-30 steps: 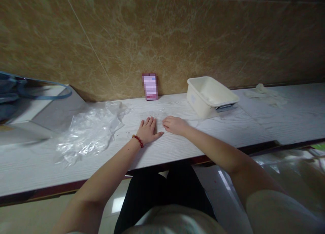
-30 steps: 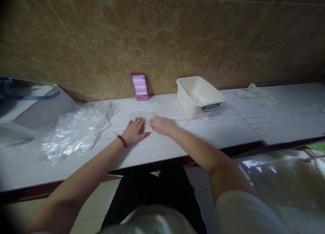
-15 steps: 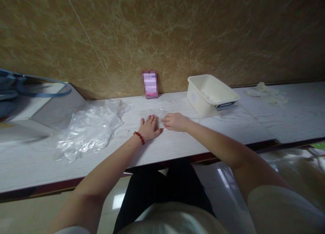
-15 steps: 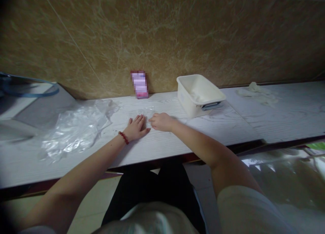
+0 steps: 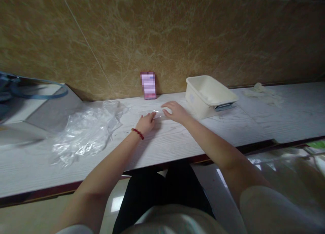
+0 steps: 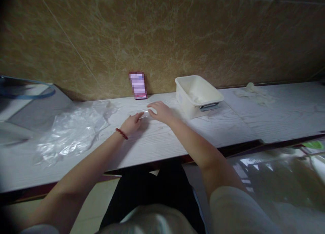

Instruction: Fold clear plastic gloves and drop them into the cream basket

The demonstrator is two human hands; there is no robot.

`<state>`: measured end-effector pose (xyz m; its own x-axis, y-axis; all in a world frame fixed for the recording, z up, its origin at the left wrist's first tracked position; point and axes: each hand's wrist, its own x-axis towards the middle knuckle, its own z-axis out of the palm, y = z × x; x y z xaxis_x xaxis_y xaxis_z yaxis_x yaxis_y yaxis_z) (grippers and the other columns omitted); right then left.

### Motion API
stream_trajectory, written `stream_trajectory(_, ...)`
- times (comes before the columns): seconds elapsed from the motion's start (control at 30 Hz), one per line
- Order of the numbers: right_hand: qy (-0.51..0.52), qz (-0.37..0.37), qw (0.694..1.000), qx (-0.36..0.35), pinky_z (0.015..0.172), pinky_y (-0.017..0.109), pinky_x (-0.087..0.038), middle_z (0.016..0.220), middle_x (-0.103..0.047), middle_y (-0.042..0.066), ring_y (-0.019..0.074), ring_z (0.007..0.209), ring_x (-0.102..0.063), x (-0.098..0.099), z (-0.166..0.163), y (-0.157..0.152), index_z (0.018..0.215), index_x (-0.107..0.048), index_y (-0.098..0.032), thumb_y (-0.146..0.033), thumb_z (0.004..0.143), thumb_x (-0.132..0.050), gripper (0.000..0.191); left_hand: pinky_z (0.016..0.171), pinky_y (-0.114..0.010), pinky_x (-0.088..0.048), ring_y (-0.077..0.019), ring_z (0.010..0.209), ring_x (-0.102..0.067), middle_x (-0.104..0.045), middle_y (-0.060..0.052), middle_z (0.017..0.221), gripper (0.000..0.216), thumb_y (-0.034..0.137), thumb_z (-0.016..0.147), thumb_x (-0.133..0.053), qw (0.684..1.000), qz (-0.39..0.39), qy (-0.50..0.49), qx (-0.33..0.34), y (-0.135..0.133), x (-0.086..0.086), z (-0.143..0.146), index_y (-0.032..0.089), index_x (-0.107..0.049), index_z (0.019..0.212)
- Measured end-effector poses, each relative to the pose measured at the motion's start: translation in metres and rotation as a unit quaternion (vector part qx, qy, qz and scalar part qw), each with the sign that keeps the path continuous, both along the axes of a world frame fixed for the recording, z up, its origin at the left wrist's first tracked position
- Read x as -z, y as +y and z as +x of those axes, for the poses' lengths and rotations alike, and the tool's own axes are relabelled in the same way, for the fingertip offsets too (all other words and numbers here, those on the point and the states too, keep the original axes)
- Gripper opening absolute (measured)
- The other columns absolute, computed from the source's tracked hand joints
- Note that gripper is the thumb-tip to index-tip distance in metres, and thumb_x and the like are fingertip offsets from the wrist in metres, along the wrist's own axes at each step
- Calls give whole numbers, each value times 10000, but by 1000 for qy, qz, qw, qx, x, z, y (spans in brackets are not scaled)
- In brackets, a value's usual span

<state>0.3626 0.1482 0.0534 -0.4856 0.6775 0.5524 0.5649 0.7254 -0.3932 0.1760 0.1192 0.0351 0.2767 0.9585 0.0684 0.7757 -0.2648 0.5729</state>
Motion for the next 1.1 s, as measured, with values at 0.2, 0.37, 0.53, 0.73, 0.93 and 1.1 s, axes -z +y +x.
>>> stream_trajectory(0.2, 315, -362, 871, 108, 801, 342, -411, 1061, -578, 83, 180, 952, -524, -4, 10, 25, 1009, -543, -195, -607, 798, -264, 541, 853, -496, -407, -256, 1045, -518, -529, -75, 1199, 357, 255, 792, -454, 802, -273, -530, 23, 5, -57, -25, 200, -512, 1140)
stream_trajectory(0.37, 312, -657, 680, -95, 620, 311, -480, 859, -624, 87, 163, 692, -591, 0, 5, 21, 897, -569, -163, -687, 761, -206, 652, 796, -474, -459, -219, 877, -606, -613, -82, 1032, 325, 180, 804, -424, 679, -377, -630, -7, 7, -45, -42, 187, -522, 1114)
stream_trajectory(0.53, 291, -690, 651, -125, 500, 219, -472, 783, -637, 34, 124, 613, -600, 18, -8, 9, 913, -552, -179, -447, 732, -576, 324, 780, -494, -465, -228, 904, -602, -587, -86, 1085, 377, 137, 807, -398, 640, -440, -630, -16, 6, -15, -43, 218, -458, 1170)
stream_trajectory(0.73, 302, -652, 691, -77, 412, 141, -413, 674, -631, -2, 81, 527, -575, 28, -17, 5, 839, -545, -172, -206, 704, -641, 169, 815, -455, -466, -226, 965, -581, -562, -100, 1127, 450, 70, 782, -404, 646, -432, -630, 2, 1, -12, -38, 210, -414, 1210)
stream_trajectory(0.93, 332, -603, 723, -58, 364, 133, -369, 541, -575, -42, 57, 417, -501, 28, -16, 5, 943, -545, -203, -212, 767, -569, 178, 827, -398, -472, -224, 970, -581, -585, -115, 1083, 508, 18, 748, -406, 660, -426, -619, 19, 1, -11, -43, 184, -394, 1227)
stream_trajectory(1.1, 364, -602, 708, -58, 385, 140, -378, 619, -605, -25, 57, 460, -507, 29, -15, 6, 920, -570, -215, -203, 761, -560, 160, 778, -291, -496, -189, 917, -605, -614, -122, 1016, 526, -38, 715, -416, 687, -383, -618, 28, 3, -6, -44, 146, -418, 1207)
